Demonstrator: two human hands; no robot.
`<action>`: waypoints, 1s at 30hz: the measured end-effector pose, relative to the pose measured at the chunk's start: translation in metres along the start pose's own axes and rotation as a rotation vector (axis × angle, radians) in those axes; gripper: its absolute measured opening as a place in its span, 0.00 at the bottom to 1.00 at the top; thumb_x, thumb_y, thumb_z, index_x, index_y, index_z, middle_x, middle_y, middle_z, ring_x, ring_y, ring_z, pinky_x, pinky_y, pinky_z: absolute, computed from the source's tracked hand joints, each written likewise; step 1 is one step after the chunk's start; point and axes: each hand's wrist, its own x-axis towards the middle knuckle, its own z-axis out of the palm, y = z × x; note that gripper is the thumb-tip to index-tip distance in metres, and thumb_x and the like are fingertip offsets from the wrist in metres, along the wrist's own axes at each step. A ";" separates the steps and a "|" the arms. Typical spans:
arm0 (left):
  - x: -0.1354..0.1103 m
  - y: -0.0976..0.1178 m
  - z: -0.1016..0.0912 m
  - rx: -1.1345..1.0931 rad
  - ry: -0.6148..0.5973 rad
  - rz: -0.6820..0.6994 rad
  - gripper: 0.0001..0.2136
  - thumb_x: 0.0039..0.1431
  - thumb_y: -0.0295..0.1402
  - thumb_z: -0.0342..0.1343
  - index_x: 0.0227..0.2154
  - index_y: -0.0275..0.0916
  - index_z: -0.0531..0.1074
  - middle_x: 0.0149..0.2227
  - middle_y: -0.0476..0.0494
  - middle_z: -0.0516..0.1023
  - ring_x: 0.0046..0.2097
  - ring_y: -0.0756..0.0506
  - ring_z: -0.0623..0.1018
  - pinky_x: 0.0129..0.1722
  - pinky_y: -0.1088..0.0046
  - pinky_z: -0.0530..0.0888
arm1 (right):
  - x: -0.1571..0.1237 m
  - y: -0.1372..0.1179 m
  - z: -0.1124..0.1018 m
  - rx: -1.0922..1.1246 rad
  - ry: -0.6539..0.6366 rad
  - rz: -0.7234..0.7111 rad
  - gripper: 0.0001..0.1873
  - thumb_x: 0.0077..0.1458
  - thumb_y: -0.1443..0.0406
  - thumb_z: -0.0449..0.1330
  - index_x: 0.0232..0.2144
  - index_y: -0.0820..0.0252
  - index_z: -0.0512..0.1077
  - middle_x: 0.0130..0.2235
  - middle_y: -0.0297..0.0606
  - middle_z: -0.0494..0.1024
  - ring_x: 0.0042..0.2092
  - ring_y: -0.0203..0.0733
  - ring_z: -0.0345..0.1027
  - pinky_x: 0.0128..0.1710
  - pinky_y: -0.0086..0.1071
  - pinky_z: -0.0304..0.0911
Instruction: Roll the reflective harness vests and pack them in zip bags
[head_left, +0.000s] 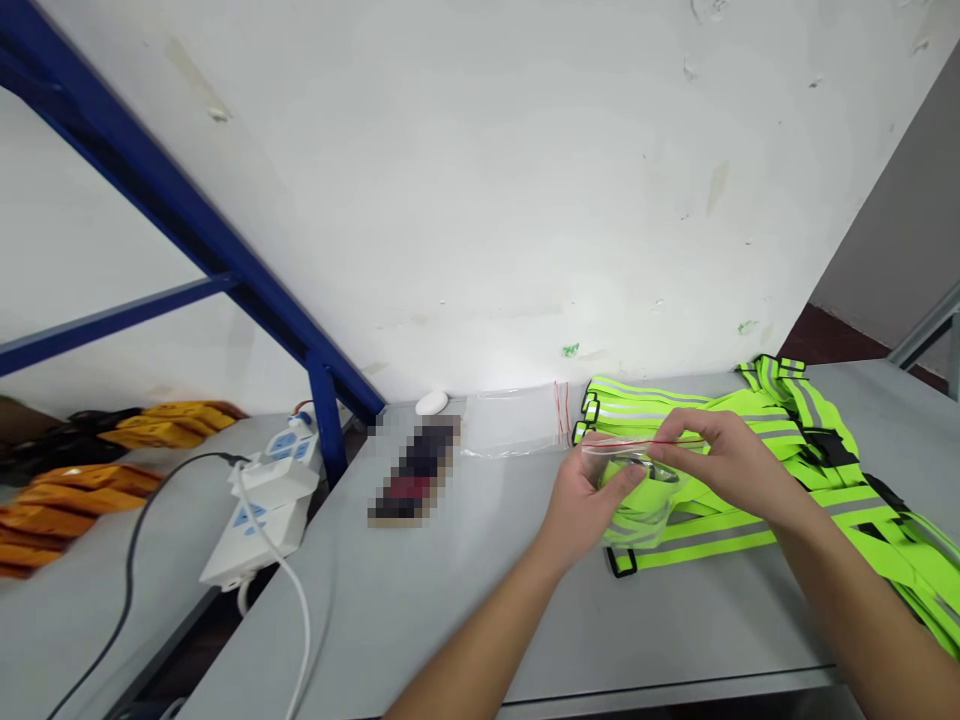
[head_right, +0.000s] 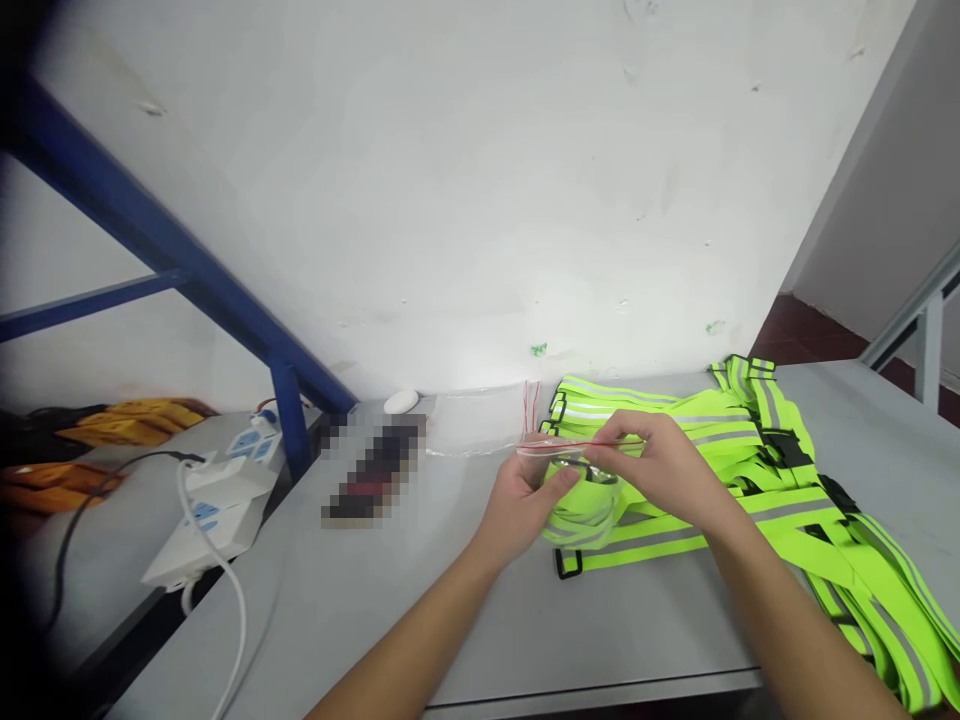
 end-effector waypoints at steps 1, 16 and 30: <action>-0.001 0.000 0.000 0.005 0.031 -0.003 0.16 0.52 0.40 0.64 0.40 0.39 0.71 0.42 0.43 0.80 0.46 0.43 0.78 0.46 0.68 0.72 | 0.001 -0.001 0.001 0.001 0.008 -0.015 0.11 0.54 0.56 0.62 0.26 0.56 0.74 0.28 0.33 0.76 0.31 0.39 0.68 0.31 0.31 0.62; 0.001 0.004 -0.006 0.187 0.152 0.246 0.10 0.59 0.39 0.57 0.32 0.37 0.77 0.34 0.42 0.78 0.42 0.44 0.76 0.46 0.68 0.71 | 0.007 0.005 0.005 0.145 -0.039 -0.032 0.11 0.48 0.55 0.67 0.27 0.56 0.77 0.30 0.36 0.77 0.34 0.41 0.70 0.33 0.31 0.64; -0.003 0.002 -0.003 0.038 0.202 0.173 0.10 0.61 0.40 0.55 0.35 0.38 0.72 0.35 0.46 0.77 0.38 0.48 0.75 0.39 0.74 0.71 | 0.003 0.023 0.010 0.231 0.115 -0.007 0.10 0.45 0.56 0.69 0.26 0.56 0.78 0.29 0.35 0.77 0.33 0.41 0.70 0.32 0.32 0.64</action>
